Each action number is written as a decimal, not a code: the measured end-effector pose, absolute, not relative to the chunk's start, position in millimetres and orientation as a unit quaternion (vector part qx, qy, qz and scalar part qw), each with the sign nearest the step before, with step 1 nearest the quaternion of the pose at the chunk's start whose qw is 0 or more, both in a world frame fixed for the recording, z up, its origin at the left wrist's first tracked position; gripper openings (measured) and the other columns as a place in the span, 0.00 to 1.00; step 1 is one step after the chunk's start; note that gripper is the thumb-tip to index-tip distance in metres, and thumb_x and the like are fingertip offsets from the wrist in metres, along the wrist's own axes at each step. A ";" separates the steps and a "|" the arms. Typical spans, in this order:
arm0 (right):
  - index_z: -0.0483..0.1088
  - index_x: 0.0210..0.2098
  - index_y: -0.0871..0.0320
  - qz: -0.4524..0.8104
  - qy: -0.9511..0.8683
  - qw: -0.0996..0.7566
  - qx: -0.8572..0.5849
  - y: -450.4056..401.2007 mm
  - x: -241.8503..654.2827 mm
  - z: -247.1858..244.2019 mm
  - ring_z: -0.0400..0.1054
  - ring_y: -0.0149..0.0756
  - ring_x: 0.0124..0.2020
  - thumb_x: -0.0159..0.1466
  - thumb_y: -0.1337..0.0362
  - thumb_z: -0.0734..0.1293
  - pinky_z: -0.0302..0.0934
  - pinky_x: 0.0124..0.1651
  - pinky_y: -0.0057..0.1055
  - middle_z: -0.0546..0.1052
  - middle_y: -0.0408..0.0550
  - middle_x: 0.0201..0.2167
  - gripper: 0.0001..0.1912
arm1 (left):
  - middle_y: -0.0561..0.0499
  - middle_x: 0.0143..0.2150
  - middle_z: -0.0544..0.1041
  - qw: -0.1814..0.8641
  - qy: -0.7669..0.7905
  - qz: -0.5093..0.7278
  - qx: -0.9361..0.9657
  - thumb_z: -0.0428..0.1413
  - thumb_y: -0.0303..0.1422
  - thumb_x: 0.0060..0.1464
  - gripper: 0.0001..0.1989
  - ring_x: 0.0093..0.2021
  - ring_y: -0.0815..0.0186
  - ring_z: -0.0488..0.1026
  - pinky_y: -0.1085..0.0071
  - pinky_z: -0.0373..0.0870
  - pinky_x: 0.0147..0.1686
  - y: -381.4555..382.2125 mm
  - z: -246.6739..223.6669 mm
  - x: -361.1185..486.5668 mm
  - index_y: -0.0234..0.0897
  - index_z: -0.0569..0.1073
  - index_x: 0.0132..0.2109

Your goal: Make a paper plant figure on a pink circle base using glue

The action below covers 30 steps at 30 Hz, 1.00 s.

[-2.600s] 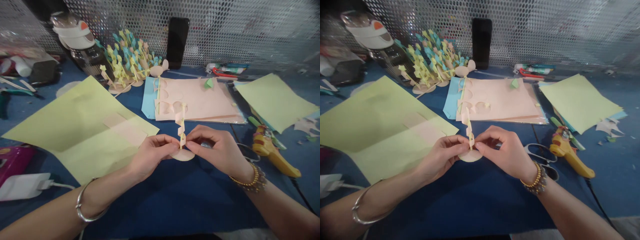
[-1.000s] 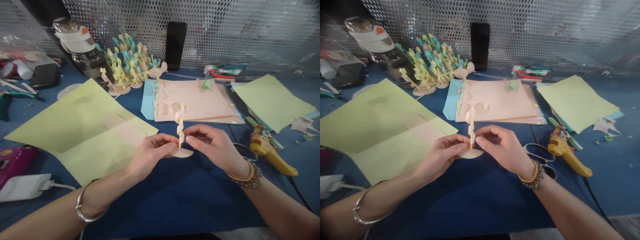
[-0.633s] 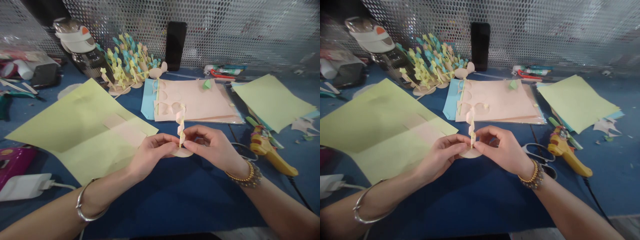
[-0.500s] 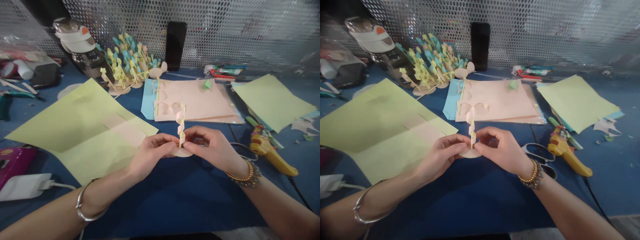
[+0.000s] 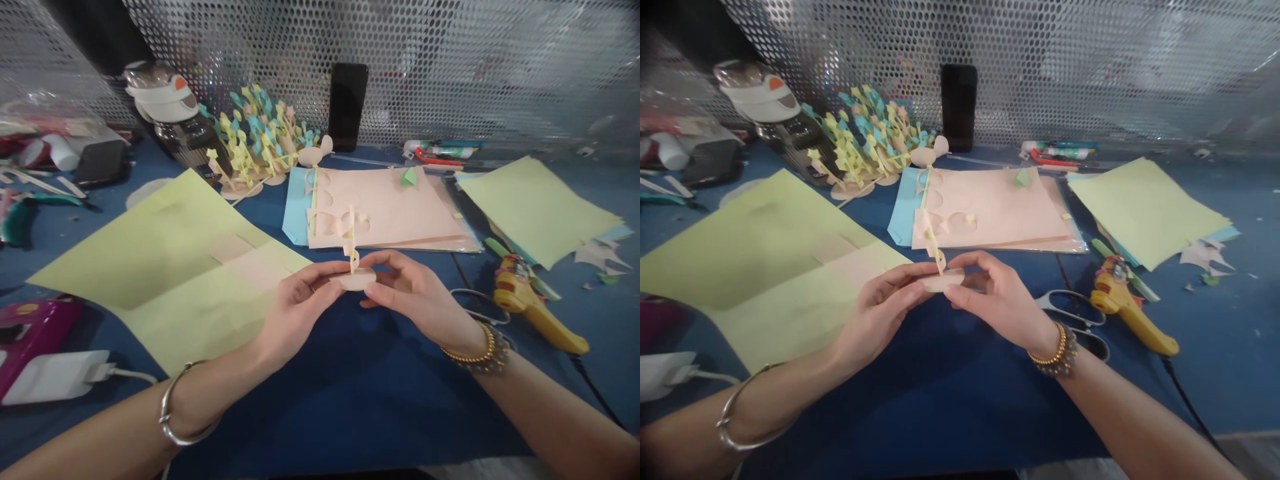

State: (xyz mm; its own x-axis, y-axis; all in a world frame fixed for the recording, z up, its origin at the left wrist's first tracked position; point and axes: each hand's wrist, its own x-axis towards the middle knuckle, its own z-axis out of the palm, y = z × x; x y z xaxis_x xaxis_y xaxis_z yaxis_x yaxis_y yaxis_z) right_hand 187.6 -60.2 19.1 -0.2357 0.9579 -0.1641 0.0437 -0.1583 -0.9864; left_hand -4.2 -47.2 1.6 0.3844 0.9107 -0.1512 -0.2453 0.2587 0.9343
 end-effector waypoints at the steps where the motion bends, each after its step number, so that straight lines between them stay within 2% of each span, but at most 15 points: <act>1: 0.67 0.46 0.57 0.602 -0.506 0.401 -0.470 -60.2 186.7 17.7 0.73 0.35 0.39 0.58 0.61 0.71 0.71 0.43 0.36 0.76 0.47 0.38 0.18 | 0.47 0.47 0.79 0.700 0.366 0.409 0.457 0.58 0.34 0.56 0.14 0.48 0.61 0.74 0.67 0.68 0.50 -47.5 2.7 -4.2 0.38 0.76 0.49; 3: 0.68 0.45 0.57 0.612 -0.481 0.430 -0.457 -60.3 184.5 16.5 0.72 0.34 0.41 0.57 0.64 0.72 0.70 0.46 0.35 0.76 0.47 0.39 0.17 | 0.46 0.49 0.78 0.684 0.367 0.400 0.487 0.58 0.35 0.56 0.15 0.49 0.60 0.73 0.67 0.68 0.50 -47.7 6.7 -4.4 0.38 0.75 0.51; 6: 0.70 0.43 0.59 0.619 -0.456 0.450 -0.455 -60.6 181.3 16.9 0.72 0.33 0.42 0.57 0.67 0.71 0.69 0.47 0.33 0.76 0.47 0.39 0.14 | 0.46 0.51 0.77 0.624 0.395 0.399 0.543 0.58 0.34 0.56 0.13 0.49 0.61 0.73 0.68 0.69 0.48 -47.7 14.1 -4.9 0.39 0.76 0.48; 11: 0.71 0.42 0.58 0.618 -0.433 0.464 -0.463 -61.0 179.6 14.4 0.73 0.30 0.34 0.56 0.68 0.71 0.68 0.41 0.29 0.78 0.44 0.32 0.13 | 0.47 0.51 0.75 0.543 0.393 0.412 0.617 0.56 0.32 0.56 0.09 0.50 0.62 0.72 0.69 0.71 0.46 -48.2 16.4 -5.5 0.40 0.78 0.43; 16: 0.72 0.39 0.58 0.631 -0.402 0.463 -0.476 -58.5 179.1 14.0 0.73 0.30 0.33 0.53 0.68 0.72 0.69 0.39 0.29 0.78 0.43 0.31 0.13 | 0.47 0.47 0.77 0.550 0.381 0.419 0.613 0.57 0.32 0.55 0.10 0.45 0.63 0.74 0.69 0.74 0.41 -46.9 10.1 -5.0 0.40 0.76 0.45; 19: 0.73 0.37 0.58 0.632 -0.398 0.455 -0.485 -57.6 178.5 16.3 0.73 0.30 0.34 0.50 0.67 0.75 0.69 0.37 0.27 0.77 0.44 0.34 0.15 | 0.47 0.46 0.76 0.561 0.411 0.418 0.585 0.58 0.33 0.54 0.13 0.43 0.63 0.74 0.70 0.75 0.38 -44.2 6.8 -4.6 0.39 0.74 0.47; 21: 0.73 0.37 0.58 0.635 -0.396 0.445 -0.492 -57.8 178.3 17.4 0.73 0.30 0.34 0.48 0.67 0.76 0.69 0.36 0.26 0.77 0.44 0.35 0.16 | 0.47 0.48 0.75 0.554 0.417 0.420 0.585 0.59 0.34 0.53 0.14 0.44 0.63 0.74 0.70 0.75 0.39 -42.6 5.2 -5.1 0.40 0.73 0.48; 26: 0.73 0.38 0.59 0.656 -0.395 0.409 -0.496 -59.3 178.2 17.1 0.74 0.30 0.32 0.50 0.63 0.76 0.70 0.34 0.26 0.77 0.43 0.31 0.18 | 0.46 0.53 0.68 0.522 0.392 0.398 0.644 0.58 0.34 0.54 0.08 0.56 0.59 0.67 0.65 0.73 0.47 -41.0 4.4 -9.4 0.41 0.77 0.43; 30: 0.72 0.39 0.59 0.665 -0.401 0.388 -0.497 -59.3 178.5 14.8 0.74 0.30 0.31 0.50 0.62 0.76 0.70 0.32 0.25 0.77 0.43 0.30 0.18 | 0.46 0.54 0.67 0.474 0.384 0.368 0.702 0.59 0.31 0.52 0.09 0.59 0.57 0.64 0.58 0.68 0.53 -40.9 6.5 -12.1 0.43 0.78 0.42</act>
